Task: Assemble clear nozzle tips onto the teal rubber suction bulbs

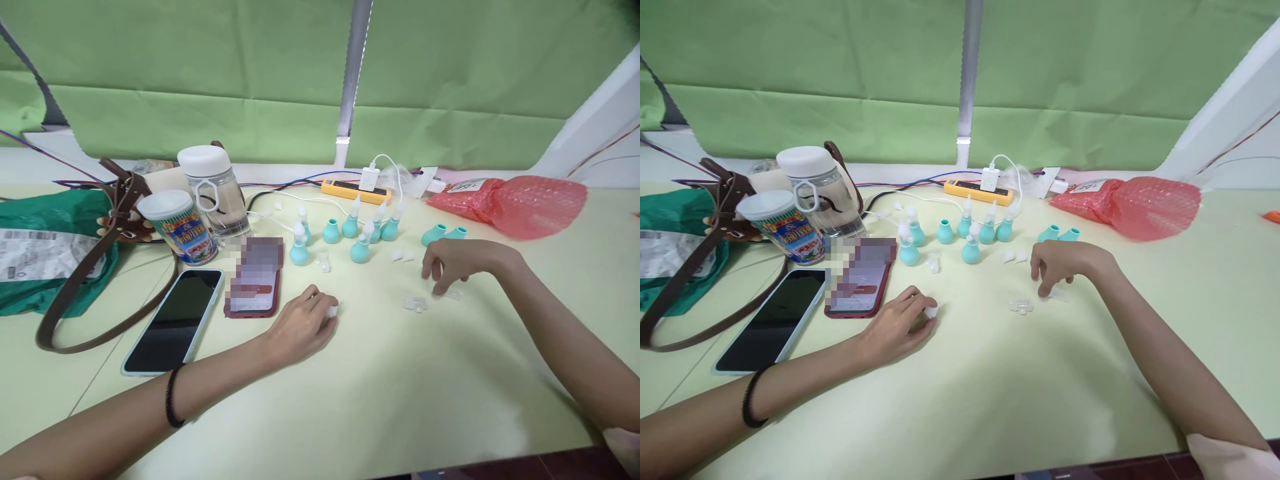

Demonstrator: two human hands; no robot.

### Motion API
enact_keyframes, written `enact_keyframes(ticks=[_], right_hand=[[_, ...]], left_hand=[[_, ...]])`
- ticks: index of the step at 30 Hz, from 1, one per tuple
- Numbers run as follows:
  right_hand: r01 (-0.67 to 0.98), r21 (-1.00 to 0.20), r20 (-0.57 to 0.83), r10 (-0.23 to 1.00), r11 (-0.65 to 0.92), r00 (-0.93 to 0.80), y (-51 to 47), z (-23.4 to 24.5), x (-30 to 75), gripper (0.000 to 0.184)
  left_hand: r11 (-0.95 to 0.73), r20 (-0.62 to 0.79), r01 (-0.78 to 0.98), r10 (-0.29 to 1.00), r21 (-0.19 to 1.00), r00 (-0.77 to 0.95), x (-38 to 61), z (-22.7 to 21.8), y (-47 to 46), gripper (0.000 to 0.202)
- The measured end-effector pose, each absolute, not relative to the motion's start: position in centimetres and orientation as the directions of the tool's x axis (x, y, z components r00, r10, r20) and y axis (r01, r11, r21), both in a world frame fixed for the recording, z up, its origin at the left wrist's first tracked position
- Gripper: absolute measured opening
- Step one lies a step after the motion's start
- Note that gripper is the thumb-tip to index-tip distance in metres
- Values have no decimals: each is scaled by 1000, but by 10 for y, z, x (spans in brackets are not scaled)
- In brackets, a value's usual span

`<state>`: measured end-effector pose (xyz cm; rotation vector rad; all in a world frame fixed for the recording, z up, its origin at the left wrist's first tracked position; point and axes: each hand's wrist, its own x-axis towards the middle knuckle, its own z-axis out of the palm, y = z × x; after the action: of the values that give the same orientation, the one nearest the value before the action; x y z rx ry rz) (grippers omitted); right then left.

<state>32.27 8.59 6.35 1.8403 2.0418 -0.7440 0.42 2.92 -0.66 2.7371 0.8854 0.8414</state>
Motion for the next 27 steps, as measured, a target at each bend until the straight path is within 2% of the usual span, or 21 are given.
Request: enact_keyframes(ticks=[3,6,10,12,14,16,17,19,21,27], right_hand=[[955,-232,-494,823,184,-279,75,64,306,42],[919,-281,-469,796,277,-383,65,65,288,35],[849,-389,-400,764,358,-506,59,64,267,16],[779,-511,-321,760,364,-565,59,61,255,17],[658,-701,-252,766,277,-591,58,53,242,23],[476,-875,-240,775,87,-584,57,43,229,28],[378,-926,-248,773,-11,-584,57,37,224,29],[219,-964,-256,763,-153,-594,55,26,216,29],[126,-967,-253,755,-223,-605,54,18,213,27],[32,-958,-249,776,-283,-579,51,13,211,22]], left_hand=[[-825,497,502,561,261,663,4,-9,30,15],[-810,493,514,583,283,646,4,-10,32,19],[-765,494,487,644,422,584,4,-7,34,18],[-711,477,467,701,527,530,3,-4,35,17],[-638,432,441,762,631,483,3,-1,35,17],[-564,381,409,809,717,448,3,0,35,18],[-536,365,391,824,748,433,3,0,35,18],[-507,353,355,838,785,417,3,1,34,17],[-509,358,334,834,793,420,2,1,34,15],[-572,413,327,796,752,443,2,1,34,13]])
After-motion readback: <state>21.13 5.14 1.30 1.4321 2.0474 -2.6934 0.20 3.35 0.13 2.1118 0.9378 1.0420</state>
